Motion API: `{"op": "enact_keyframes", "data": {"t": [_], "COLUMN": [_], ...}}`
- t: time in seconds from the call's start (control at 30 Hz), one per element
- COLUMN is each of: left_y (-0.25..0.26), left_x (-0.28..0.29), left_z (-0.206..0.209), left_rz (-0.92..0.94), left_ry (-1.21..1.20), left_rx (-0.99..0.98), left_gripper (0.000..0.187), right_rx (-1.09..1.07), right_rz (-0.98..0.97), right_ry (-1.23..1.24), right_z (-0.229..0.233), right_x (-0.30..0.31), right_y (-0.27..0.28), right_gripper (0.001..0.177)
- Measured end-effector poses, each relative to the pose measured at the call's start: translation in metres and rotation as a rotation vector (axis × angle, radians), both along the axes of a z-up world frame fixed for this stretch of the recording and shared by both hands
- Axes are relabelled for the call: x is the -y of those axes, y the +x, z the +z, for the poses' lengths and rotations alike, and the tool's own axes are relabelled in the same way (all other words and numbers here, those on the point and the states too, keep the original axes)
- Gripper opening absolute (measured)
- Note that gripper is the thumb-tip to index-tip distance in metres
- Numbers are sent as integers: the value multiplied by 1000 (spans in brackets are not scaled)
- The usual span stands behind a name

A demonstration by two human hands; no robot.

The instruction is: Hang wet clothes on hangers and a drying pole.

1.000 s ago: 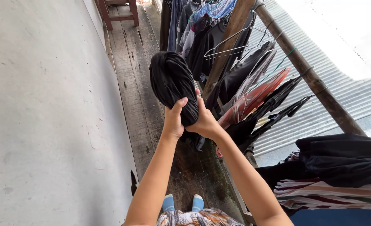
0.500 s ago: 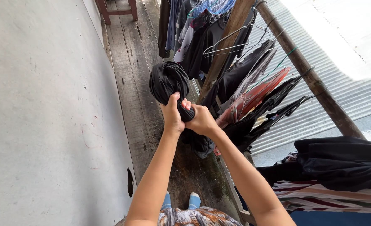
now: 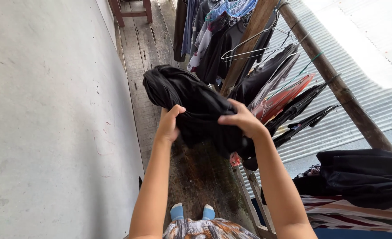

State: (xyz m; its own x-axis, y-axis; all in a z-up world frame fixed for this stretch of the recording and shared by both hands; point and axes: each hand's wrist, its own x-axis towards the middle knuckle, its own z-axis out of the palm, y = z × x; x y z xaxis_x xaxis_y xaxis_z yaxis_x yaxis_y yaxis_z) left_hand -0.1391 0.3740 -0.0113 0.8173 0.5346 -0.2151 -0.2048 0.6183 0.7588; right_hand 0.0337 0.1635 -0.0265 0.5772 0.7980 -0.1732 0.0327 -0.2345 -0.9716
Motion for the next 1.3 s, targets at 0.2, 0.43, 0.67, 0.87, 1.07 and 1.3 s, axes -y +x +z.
{"op": "enact_keyframes", "data": {"t": [0.2,0.43,0.67,0.87,1.07,1.3], "left_y": [0,-14,-7,-8,-2,15], "left_x": [-30,-30,-12,28,57,51], "left_z": [-30,8,12,35,36,20], "left_rz": [-56,-257,72,-221,-24,-36], "left_ry": [429,1065,1251,1038,1118,823], "left_rx": [-258,-972,-364,148,225,385], "left_gripper": [15,61,65,77,72,25], "right_rx": [-479,-514,-523,-621,-672,-479], "right_rz": [-190,-219,-492,-409,-129,-6], "right_ry": [463,701,615,576,739,703], "right_z": [22,42,73,64,74,83], "right_x": [-4,-10,-27,-36,-26,-11], "right_y": [-5,-5,-14,-27,-37,-42], "right_gripper": [56,38,38,44,47,56]}}
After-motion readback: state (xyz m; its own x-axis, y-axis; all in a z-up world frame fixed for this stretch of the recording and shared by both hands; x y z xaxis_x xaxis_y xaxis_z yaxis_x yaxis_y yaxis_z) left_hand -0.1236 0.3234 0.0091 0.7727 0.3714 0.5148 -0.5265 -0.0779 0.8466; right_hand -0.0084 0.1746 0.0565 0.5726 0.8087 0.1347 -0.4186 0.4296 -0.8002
